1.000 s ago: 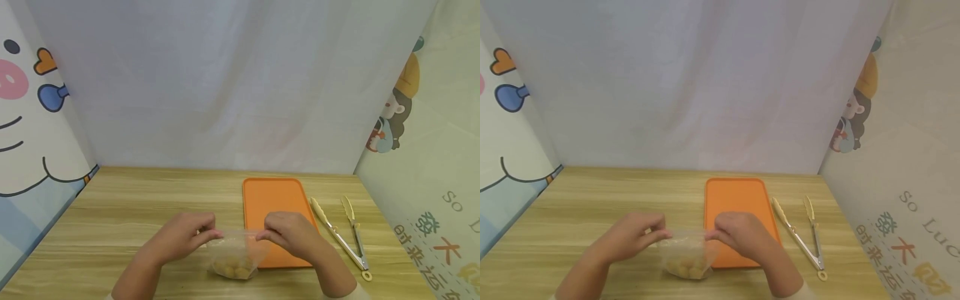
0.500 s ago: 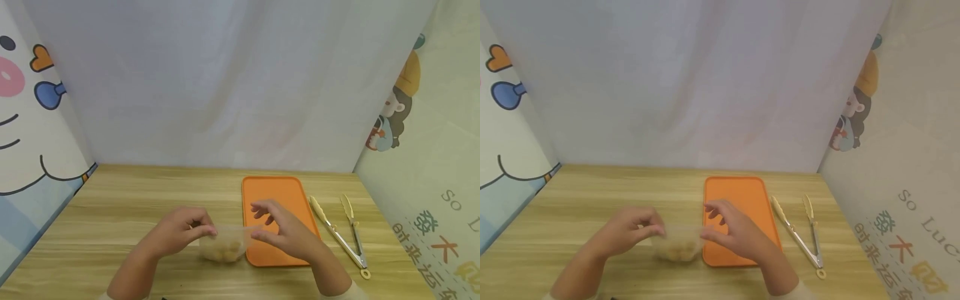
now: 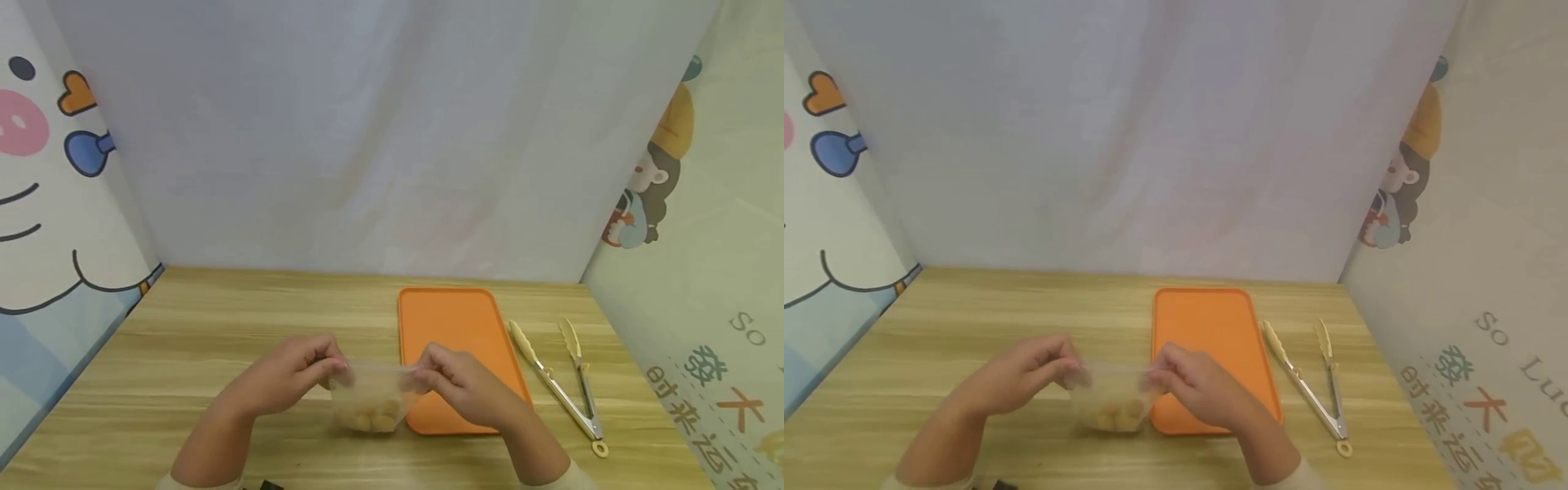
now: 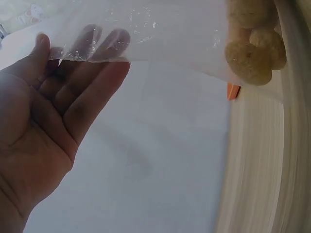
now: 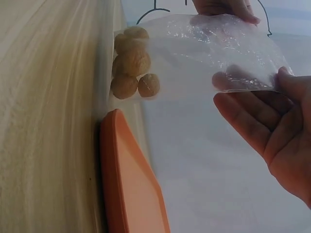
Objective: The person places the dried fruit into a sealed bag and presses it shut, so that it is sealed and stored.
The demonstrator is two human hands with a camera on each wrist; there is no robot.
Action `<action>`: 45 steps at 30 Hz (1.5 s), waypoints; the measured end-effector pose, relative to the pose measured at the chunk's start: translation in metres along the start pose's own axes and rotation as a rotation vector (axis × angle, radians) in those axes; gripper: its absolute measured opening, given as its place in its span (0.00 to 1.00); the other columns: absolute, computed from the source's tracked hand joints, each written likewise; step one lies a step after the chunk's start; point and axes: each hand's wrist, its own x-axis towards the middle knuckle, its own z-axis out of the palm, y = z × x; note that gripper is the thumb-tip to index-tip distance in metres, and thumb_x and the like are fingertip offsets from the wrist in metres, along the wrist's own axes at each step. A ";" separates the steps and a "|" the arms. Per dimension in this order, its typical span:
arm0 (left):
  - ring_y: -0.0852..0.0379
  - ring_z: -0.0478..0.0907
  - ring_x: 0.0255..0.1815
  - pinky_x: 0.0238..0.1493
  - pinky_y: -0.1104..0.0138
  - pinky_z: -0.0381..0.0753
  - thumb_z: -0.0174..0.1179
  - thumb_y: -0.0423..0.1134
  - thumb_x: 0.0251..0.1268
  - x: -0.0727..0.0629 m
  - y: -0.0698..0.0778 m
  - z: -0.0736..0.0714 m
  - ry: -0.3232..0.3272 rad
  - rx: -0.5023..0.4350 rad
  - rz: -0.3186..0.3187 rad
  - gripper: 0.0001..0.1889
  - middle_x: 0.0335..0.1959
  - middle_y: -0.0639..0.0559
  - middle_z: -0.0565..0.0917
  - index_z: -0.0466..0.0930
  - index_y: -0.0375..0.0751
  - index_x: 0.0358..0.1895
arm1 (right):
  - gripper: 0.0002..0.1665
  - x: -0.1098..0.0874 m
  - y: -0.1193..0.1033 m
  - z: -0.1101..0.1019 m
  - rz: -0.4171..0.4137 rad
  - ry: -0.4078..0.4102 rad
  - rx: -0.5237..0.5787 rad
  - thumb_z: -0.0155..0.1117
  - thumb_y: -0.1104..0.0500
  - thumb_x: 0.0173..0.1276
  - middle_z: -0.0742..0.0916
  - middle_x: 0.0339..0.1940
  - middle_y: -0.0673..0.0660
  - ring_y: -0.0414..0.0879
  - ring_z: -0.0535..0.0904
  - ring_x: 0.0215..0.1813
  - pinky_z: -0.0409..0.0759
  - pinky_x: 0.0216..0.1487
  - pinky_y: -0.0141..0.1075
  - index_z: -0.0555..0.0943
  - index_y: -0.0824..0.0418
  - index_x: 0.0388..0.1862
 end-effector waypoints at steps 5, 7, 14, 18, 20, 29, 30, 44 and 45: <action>0.50 0.87 0.36 0.32 0.58 0.85 0.43 0.46 0.80 0.003 -0.002 0.002 -0.058 -0.188 -0.080 0.15 0.41 0.45 0.84 0.72 0.40 0.40 | 0.10 0.001 0.000 0.001 0.044 -0.038 0.211 0.42 0.60 0.81 0.89 0.38 0.61 0.50 0.87 0.37 0.85 0.35 0.44 0.72 0.62 0.43; 0.48 0.86 0.34 0.30 0.58 0.85 0.43 0.48 0.80 0.005 -0.004 0.002 -0.077 -0.208 -0.129 0.16 0.41 0.42 0.82 0.72 0.40 0.40 | 0.12 0.002 0.005 0.002 0.093 -0.027 0.226 0.43 0.57 0.81 0.88 0.34 0.60 0.49 0.87 0.33 0.85 0.33 0.46 0.72 0.62 0.44; 0.50 0.85 0.31 0.33 0.60 0.84 0.48 0.48 0.78 0.009 -0.018 0.005 -0.123 0.025 -0.284 0.14 0.35 0.45 0.83 0.76 0.44 0.38 | 0.17 0.002 0.019 0.008 0.340 0.006 0.000 0.50 0.48 0.78 0.85 0.29 0.51 0.48 0.84 0.29 0.84 0.31 0.42 0.80 0.59 0.45; 0.54 0.83 0.29 0.32 0.61 0.80 0.48 0.45 0.78 0.009 -0.022 0.004 -0.079 0.170 -0.317 0.11 0.33 0.52 0.83 0.77 0.49 0.37 | 0.16 0.001 0.020 0.008 0.368 0.042 -0.048 0.49 0.50 0.79 0.86 0.33 0.51 0.49 0.84 0.32 0.83 0.31 0.40 0.79 0.56 0.52; 0.56 0.81 0.26 0.30 0.62 0.78 0.49 0.44 0.78 0.010 -0.024 0.004 -0.050 0.232 -0.343 0.11 0.31 0.54 0.82 0.78 0.50 0.36 | 0.16 0.001 0.020 0.007 0.373 0.049 -0.037 0.49 0.51 0.79 0.86 0.35 0.52 0.48 0.84 0.34 0.83 0.33 0.39 0.78 0.56 0.56; 0.59 0.74 0.21 0.29 0.62 0.73 0.51 0.43 0.76 0.014 -0.037 0.010 0.188 0.440 -0.507 0.09 0.26 0.55 0.78 0.79 0.45 0.41 | 0.31 0.001 0.020 0.007 0.437 0.032 -0.042 0.51 0.44 0.77 0.86 0.51 0.58 0.48 0.86 0.40 0.83 0.43 0.39 0.64 0.54 0.73; 0.60 0.75 0.23 0.30 0.62 0.74 0.51 0.43 0.76 0.015 -0.038 0.010 0.203 0.460 -0.515 0.09 0.28 0.55 0.80 0.78 0.44 0.44 | 0.32 0.001 0.020 0.007 0.449 0.033 -0.054 0.51 0.42 0.76 0.86 0.52 0.57 0.48 0.86 0.41 0.83 0.43 0.39 0.64 0.54 0.73; 0.36 0.62 0.72 0.69 0.42 0.60 0.55 0.54 0.71 0.017 -0.053 0.014 0.100 0.404 -0.416 0.30 0.74 0.39 0.63 0.68 0.40 0.69 | 0.39 -0.013 0.014 -0.023 0.450 0.241 -0.318 0.50 0.30 0.70 0.75 0.68 0.47 0.50 0.76 0.64 0.75 0.61 0.51 0.62 0.46 0.74; 0.36 0.58 0.74 0.71 0.42 0.57 0.55 0.55 0.71 0.016 -0.053 0.015 0.102 0.411 -0.399 0.31 0.76 0.39 0.60 0.67 0.41 0.70 | 0.41 -0.016 0.015 -0.024 0.445 0.257 -0.348 0.49 0.29 0.70 0.73 0.71 0.49 0.53 0.73 0.67 0.73 0.62 0.54 0.60 0.46 0.75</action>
